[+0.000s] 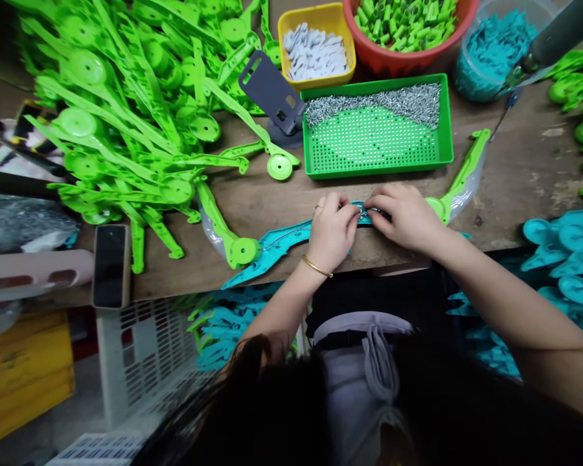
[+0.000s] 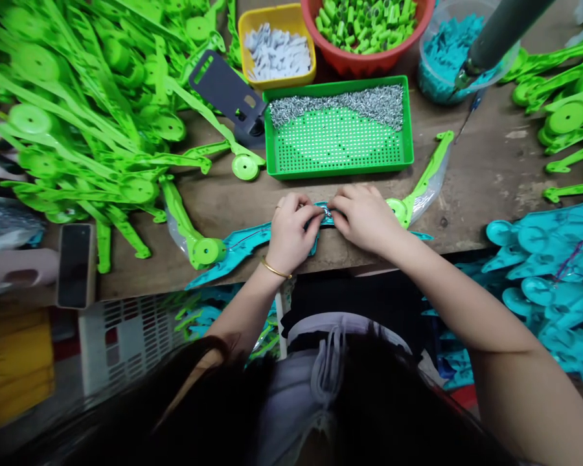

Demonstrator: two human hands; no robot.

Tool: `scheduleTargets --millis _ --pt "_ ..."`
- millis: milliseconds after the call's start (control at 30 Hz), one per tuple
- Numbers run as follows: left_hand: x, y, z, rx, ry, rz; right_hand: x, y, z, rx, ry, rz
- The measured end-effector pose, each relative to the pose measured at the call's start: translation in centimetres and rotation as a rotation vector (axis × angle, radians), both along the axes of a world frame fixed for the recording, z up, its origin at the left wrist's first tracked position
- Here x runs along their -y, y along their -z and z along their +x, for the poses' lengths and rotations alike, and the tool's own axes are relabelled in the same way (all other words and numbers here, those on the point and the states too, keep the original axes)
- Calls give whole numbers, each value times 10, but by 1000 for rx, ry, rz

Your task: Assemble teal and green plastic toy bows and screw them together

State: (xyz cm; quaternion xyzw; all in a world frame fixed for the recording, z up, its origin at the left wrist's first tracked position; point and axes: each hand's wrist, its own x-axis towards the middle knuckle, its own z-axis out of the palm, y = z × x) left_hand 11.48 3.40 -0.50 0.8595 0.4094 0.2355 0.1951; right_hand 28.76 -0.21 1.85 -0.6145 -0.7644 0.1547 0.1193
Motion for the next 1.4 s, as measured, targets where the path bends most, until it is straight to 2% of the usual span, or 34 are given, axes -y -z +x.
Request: scheduleTargets --millis 300,633,867,1033,1100,1200,1300,1400 --pt "4 1 1 -1 -16 8 -4 1 -3 -2 78 -27" --pt "8 11 -1 16 -9 49 -6 -6 -10 48 135 -100" --pt "9 8 -1 -94 4 105 -10 -7 -15 148 144 -105" --pt "10 8 -1 -102 9 110 -15 -4 -20 175 141 -38" --pt "10 10 -3 -70 11 111 -15 -6 -16 139 134 -78" --pt "8 10 -5 20 7 87 -10 -12 0 -52 157 -142" --pt "5 6 -6 92 -8 15 2 -16 17 -198 229 -69" --pt "5 -1 -7 101 6 -6 17 -13 23 -157 224 13"
